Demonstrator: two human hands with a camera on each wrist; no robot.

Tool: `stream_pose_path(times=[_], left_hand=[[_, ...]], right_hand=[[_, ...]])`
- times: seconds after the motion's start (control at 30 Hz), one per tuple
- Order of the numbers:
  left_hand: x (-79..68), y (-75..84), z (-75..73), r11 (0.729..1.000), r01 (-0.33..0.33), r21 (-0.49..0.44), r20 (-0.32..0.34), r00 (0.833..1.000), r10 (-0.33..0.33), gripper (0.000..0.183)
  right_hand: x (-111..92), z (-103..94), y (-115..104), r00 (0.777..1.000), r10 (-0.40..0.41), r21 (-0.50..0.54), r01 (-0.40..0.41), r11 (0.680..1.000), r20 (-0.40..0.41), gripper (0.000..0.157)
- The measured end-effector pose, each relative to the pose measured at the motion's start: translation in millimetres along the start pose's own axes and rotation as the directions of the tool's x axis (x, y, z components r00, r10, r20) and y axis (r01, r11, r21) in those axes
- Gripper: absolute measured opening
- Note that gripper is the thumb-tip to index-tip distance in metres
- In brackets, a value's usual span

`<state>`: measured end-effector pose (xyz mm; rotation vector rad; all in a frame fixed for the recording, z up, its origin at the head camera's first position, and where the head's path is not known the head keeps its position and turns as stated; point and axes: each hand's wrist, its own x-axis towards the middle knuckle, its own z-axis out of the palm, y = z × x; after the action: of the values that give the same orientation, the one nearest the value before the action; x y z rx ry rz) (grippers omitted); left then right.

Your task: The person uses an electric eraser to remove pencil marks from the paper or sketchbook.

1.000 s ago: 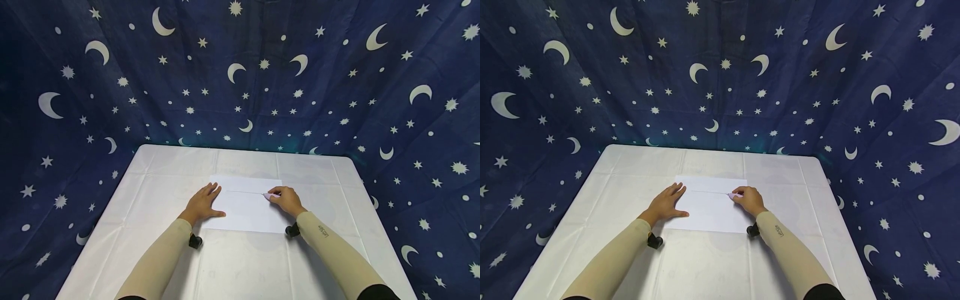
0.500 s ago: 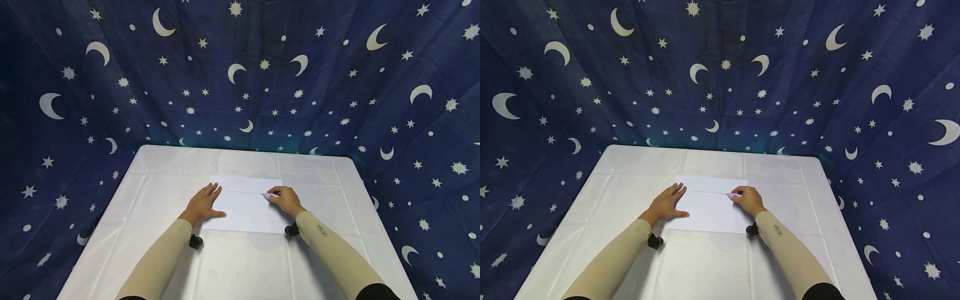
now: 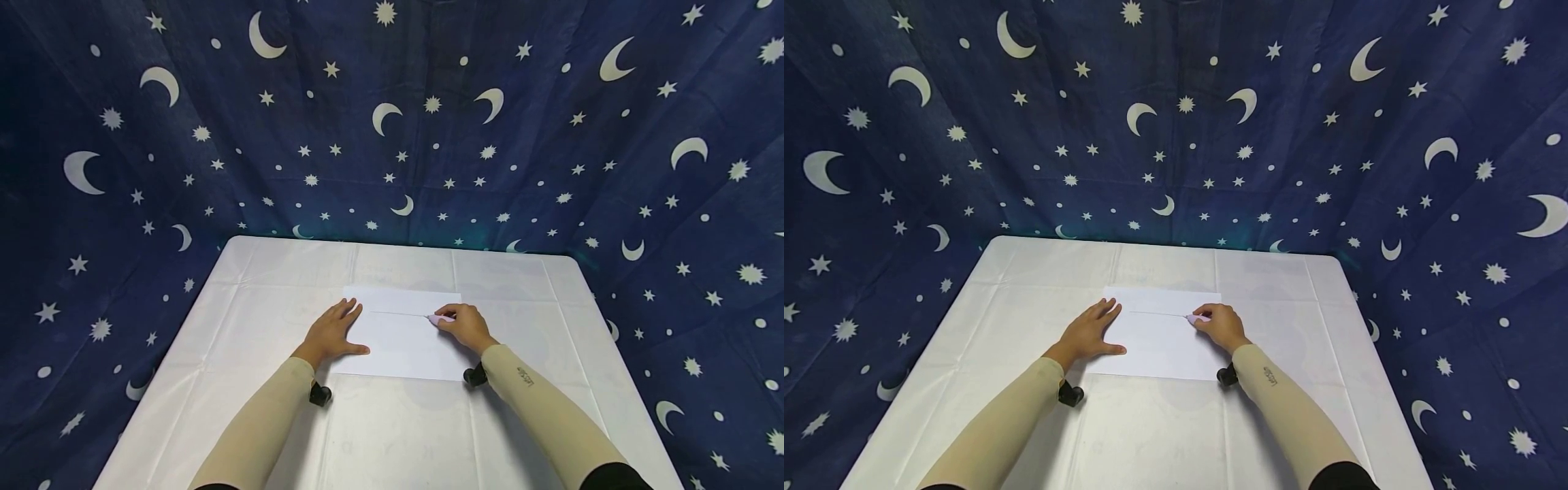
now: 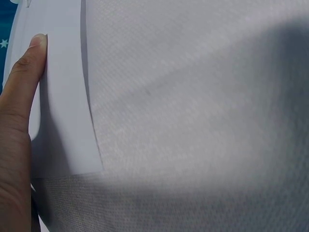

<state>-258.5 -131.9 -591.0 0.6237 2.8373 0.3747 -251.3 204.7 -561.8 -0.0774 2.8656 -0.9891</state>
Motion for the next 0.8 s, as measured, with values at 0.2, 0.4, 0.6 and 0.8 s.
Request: stream_pose_path(times=[0.2, 0.4, 0.6, 0.8], left_hand=[[-1.0, 1.8, -3.1, 1.000, 0.011, 0.008, 0.001, 1.000, -0.011, 0.112], [-0.5, 2.7, -5.5, 1.000, 0.019, 0.017, 0.007, 1.000, -0.019, 0.112], [-0.5, 2.8, -2.8, 1.000, 0.016, 0.017, 0.001, 1.000, -0.016, 0.112], [-0.5, 2.9, -0.6, 1.000, 0.011, 0.010, -0.009, 1.000, -0.011, 0.112]], right_hand=[[-1.3, -3.9, 1.9, 1.000, 0.009, -0.011, -0.010, 1.000, -0.012, 0.020], [-3.6, -8.9, 5.9, 1.000, 0.014, -0.001, -0.014, 1.000, -0.022, 0.020], [-3.8, -7.2, 4.4, 1.000, 0.014, 0.013, -0.014, 1.000, -0.016, 0.021], [-3.7, -4.3, -0.2, 1.000, 0.014, 0.011, -0.014, 1.000, 0.003, 0.020]])
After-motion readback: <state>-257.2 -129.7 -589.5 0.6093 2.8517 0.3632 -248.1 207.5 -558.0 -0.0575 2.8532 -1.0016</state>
